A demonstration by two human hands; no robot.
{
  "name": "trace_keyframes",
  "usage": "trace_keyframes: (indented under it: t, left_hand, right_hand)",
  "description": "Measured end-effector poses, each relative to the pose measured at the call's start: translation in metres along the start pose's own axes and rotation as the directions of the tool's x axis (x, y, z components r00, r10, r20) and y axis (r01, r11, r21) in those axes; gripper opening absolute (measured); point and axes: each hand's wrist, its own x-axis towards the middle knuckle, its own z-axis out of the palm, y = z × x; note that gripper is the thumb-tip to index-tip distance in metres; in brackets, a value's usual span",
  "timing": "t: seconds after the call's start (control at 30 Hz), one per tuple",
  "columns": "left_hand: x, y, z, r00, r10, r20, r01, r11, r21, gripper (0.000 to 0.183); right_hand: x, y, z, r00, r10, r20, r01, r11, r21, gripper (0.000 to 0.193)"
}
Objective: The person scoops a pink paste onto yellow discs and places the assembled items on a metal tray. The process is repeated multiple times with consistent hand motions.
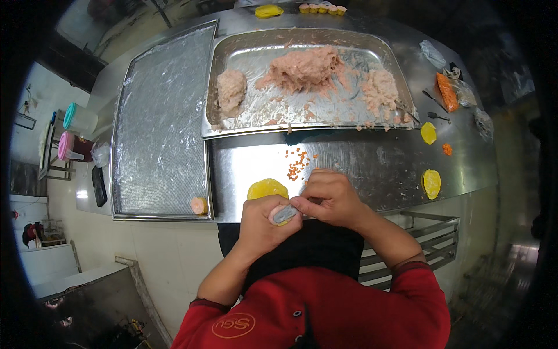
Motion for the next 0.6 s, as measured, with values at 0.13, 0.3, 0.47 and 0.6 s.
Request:
trace_keyframes:
  t: [0.13,0.3,0.47,0.6]
  left_hand:
    - [0.0,0.0,0.0,0.996,-0.057,-0.063,0.06,0.997,0.046,0.016]
    - [0.001,-0.001,0.002,0.997,0.046,-0.059,-0.042,0.997,0.063,0.016]
    - [0.002,-0.001,0.001,0.995,0.071,-0.07,-0.065,0.995,0.08,0.017]
    - [0.002,-0.008,-0.002,0.991,0.092,-0.095,-0.086,0.994,0.072,0.025]
  right_hand:
    - [-0.001,0.003,0.001,0.982,0.052,-0.182,-0.058,0.998,-0.028,0.026]
    - [0.001,-0.003,0.003,0.993,0.024,-0.113,-0.032,0.997,-0.07,0.026]
    - [0.001,-0.005,0.007,0.982,0.058,-0.181,-0.062,0.998,-0.013,0.029]
    - [0.007,-0.007,0.008,0.991,0.094,-0.091,-0.101,0.992,-0.073,0.026]
